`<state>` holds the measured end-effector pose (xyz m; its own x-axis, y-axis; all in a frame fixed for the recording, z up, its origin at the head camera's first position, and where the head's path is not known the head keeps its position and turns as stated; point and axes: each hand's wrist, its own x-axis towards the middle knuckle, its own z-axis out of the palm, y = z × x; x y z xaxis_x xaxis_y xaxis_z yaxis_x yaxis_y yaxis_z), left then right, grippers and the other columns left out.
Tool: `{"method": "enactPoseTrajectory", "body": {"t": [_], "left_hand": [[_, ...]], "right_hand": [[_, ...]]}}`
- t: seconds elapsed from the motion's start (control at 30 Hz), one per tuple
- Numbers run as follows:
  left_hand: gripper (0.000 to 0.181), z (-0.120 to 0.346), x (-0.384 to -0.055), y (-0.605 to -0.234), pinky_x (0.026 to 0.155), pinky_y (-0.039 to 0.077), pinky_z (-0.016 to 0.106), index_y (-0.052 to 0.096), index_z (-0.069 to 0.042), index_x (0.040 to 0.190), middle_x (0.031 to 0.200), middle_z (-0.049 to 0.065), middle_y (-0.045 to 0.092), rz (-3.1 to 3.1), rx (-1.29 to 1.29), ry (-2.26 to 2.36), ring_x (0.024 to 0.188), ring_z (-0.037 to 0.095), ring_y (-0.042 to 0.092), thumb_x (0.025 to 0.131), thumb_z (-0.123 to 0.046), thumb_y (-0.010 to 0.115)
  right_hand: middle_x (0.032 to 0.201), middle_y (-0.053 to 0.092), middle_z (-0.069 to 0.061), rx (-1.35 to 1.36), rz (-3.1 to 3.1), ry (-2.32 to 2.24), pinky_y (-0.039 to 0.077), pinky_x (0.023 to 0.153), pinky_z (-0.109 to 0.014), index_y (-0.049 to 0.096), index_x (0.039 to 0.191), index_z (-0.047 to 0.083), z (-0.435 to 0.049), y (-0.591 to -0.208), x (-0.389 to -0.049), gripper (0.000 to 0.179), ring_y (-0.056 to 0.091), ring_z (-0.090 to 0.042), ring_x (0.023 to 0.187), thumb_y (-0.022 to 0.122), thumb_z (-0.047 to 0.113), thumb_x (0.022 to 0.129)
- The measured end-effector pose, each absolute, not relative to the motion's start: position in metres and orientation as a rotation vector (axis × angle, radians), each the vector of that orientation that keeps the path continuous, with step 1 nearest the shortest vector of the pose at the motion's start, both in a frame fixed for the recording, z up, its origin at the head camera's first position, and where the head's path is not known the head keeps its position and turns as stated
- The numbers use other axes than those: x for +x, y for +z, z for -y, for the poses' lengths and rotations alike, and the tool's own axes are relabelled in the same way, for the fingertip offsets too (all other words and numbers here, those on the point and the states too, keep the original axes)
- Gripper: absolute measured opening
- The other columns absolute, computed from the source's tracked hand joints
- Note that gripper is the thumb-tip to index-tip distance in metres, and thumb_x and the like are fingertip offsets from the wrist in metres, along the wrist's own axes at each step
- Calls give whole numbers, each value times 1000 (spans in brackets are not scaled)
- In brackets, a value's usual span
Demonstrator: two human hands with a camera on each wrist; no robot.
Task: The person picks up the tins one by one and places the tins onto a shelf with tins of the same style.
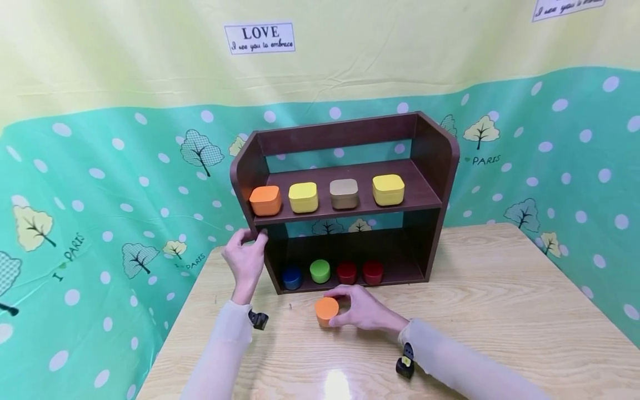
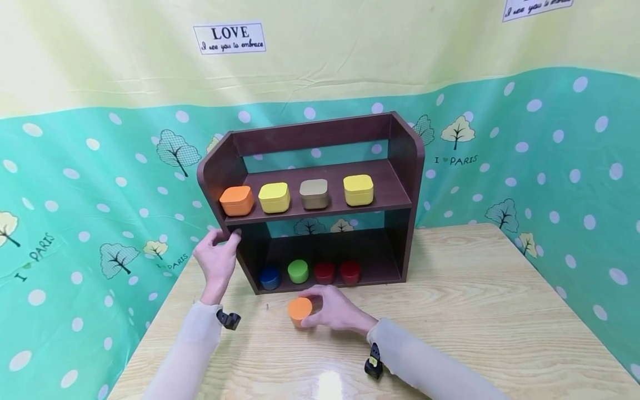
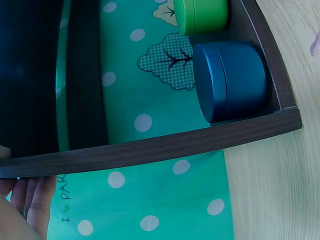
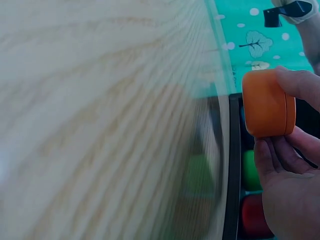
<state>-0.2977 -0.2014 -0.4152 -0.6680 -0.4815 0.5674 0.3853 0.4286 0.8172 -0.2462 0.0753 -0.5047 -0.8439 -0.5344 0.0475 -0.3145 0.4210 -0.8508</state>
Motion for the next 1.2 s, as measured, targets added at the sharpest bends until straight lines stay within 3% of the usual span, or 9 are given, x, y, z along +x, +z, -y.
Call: {"method": "enactPoseTrajectory", "body": {"t": [0.2,0.6,0.87,1.2], "left_hand": [[15,201,-298,-414,78,45,22,78,4,92,93,24,78,1862,84,-1345,81,8,60,90,-11,81],[16,200,-296,-414,78,45,22,78,3,93,93,24,78,1862,94,-1347,81,8,60,91,-12,81],[16,200,-297,-414,78,44,21,78,4,92,92,24,78,1847,75,-1332,80,5,59,90,-11,81],[16,201,-298,-416,89,48,37,77,5,94,97,27,77,1865,81,-1355,91,19,61,93,-11,81]], "right_hand": [[140,74,-7,-722,-2477,-1409,46,119,-61,72,139,10,-89,-504,-247,59,63,-30,134,93,23,85],[137,75,-8,-677,-2545,-1405,51,112,-52,73,138,9,-116,-498,-249,59,66,-27,125,94,21,85],[145,71,-14,-585,-2551,-1442,46,119,-65,71,140,11,-135,-494,-249,60,63,-35,133,93,22,86],[146,71,-16,-504,-2599,-1475,52,114,-61,70,142,9,-164,-491,-251,61,68,-34,129,93,23,87]]}}
